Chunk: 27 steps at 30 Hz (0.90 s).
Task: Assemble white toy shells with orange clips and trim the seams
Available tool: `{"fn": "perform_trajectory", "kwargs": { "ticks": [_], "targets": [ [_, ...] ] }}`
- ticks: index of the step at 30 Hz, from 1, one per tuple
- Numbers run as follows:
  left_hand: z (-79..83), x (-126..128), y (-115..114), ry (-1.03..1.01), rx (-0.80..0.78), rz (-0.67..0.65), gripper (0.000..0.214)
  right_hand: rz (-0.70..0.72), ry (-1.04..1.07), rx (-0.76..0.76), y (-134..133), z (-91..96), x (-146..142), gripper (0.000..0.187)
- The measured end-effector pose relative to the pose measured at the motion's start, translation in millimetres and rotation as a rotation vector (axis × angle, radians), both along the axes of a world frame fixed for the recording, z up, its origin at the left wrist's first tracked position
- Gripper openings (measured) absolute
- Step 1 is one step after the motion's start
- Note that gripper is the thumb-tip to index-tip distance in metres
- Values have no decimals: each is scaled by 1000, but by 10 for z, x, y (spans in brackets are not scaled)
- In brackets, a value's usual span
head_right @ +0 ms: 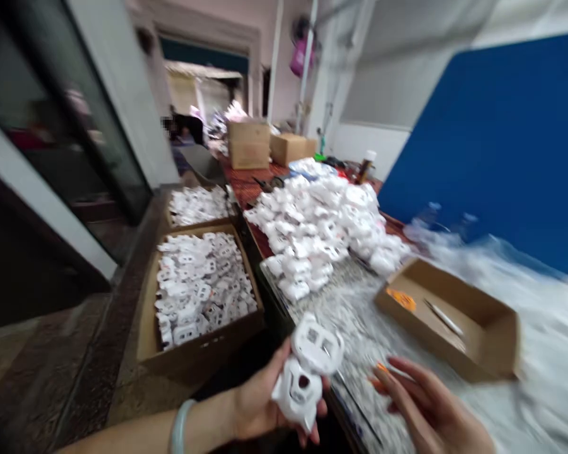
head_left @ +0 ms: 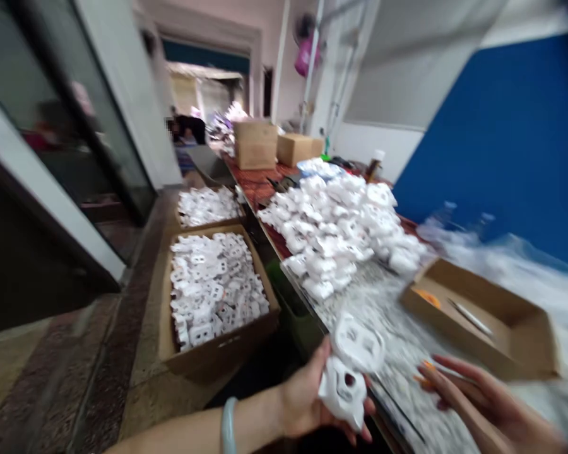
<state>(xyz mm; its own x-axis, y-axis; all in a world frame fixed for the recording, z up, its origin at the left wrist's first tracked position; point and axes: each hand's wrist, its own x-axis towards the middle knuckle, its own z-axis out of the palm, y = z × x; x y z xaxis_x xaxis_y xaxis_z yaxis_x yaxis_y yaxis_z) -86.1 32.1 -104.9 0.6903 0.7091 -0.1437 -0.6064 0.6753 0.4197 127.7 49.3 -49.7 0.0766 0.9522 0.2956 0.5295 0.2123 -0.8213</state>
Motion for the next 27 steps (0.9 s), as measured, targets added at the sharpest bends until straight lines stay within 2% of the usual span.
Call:
{"fn": "perform_trajectory", "kwargs": {
  "ticks": [2,5,7,11,17,21,27],
  "targets": [
    [32,22,23,118,-41,20,87,111,-37,-88,-165,32,-36,34],
    [110,15,38,177,1,29,80,118,-183,97,-259,154,-288,15],
    [136,8,14,197,30,35,77,149,-273,235,-291,209,-464,9],
    [98,33,-58,248,88,44,78,190,-404,401,-377,146,-596,20],
    [1,82,-108,255,67,71,70,252,-507,399,-483,-82,-574,38],
    [-36,75,-118,230,66,55,68,269,-473,374,-549,-64,-606,45],
    [-20,47,-168,202,86,-9,76,233,-374,391,-633,-28,-580,41]
  ]
}}
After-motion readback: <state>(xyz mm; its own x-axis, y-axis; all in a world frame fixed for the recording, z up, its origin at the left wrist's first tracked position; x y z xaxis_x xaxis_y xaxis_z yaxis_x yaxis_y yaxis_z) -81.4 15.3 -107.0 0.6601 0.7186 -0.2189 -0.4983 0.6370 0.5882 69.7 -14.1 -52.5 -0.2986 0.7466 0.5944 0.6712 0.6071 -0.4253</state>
